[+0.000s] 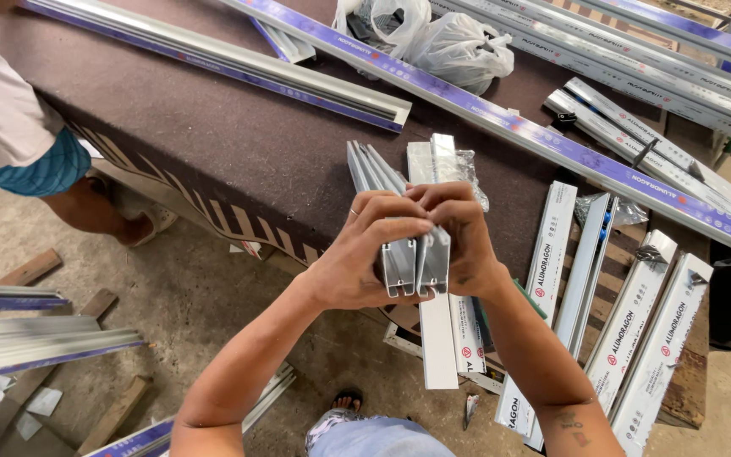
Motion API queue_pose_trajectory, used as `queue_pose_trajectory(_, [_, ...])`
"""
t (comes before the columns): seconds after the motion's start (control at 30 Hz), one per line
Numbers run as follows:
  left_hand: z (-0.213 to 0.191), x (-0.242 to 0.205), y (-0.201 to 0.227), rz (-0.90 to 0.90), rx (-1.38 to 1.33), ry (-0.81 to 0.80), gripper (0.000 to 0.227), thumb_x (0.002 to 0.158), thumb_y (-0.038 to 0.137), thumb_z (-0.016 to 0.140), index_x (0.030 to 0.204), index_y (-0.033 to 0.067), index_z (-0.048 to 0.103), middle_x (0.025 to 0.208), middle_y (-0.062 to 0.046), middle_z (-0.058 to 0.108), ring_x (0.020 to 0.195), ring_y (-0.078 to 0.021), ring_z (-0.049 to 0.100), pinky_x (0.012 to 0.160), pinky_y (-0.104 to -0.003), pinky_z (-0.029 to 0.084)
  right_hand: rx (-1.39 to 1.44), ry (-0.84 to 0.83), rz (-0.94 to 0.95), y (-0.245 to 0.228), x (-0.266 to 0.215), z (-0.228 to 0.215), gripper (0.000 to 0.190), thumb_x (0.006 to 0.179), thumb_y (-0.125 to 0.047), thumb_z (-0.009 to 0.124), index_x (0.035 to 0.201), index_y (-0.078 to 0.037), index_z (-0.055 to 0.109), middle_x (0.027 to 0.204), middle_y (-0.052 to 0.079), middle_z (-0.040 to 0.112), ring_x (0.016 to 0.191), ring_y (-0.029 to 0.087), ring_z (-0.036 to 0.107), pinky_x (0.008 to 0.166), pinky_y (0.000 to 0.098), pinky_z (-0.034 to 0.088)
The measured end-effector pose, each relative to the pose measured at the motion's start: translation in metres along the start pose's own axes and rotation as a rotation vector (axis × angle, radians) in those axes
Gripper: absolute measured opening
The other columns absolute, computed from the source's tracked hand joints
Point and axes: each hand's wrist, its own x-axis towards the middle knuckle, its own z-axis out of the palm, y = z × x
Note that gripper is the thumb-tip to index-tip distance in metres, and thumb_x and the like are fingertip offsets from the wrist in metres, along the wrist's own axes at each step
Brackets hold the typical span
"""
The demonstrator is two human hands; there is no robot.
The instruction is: The person uses tin snips to cut a stack of aluminum profiles on a workbench. They then insert a blue plastic strip into the cut profiles and stack them with other profiles.
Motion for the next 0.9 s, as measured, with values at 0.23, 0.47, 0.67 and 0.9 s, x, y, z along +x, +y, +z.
queue_pose_trajectory(0.23, [-0.013,-0.002,-0.005,-0.040,0.028,-0.063,0.076,0.072,0.044,0.096,0.131,0.0209,0.054,0.131,-0.001,0.056,0.133,-0.0219,0.051,0.116,-0.044,0.036,-0.062,-0.115,0.085,-0.012,-0.004,-0.017,0.068,0.081,-0.017,0.086,0.141,-0.010,0.053,0.137,0.017,0.056,0.138,0.030,0.056,0.124,0.0518,0.046])
queue_pose_trajectory(0.47, [-0.032,0.010,-0.002,-0.071,-0.060,-0.221,0.070,0.067,0.035,0.095,0.124,0.0160,0.059,0.126,-0.002,0.058,0.130,-0.0254,0.053,0.115,-0.046,0.038,-0.114,-0.098,0.051,-0.004,-0.002,-0.015,0.058,0.080,-0.020,0.089,0.129,-0.011,0.061,0.129,0.013,0.063,0.131,0.025,0.064,0.118,0.0477,0.055])
queue_pose_trajectory(0.67, [-0.028,0.007,-0.006,-0.051,-0.083,-0.203,0.064,0.065,0.031,0.096,0.114,0.0159,0.058,0.120,-0.003,0.059,0.123,-0.0263,0.058,0.109,-0.044,0.044,-0.182,-0.119,0.060,-0.007,-0.003,-0.011,0.054,0.075,-0.022,0.092,0.118,-0.011,0.060,0.122,0.010,0.060,0.121,0.025,0.064,0.106,0.0415,0.057])
queue_pose_trajectory(0.9, [-0.015,0.008,-0.002,-0.083,-0.073,-0.138,0.063,0.064,0.022,0.091,0.115,0.0168,0.056,0.120,-0.003,0.059,0.118,-0.0259,0.059,0.107,-0.042,0.044,-0.099,-0.042,0.060,-0.014,-0.006,-0.015,0.049,0.079,-0.019,0.089,0.112,-0.010,0.054,0.116,0.008,0.056,0.115,0.022,0.061,0.114,0.0485,0.050])
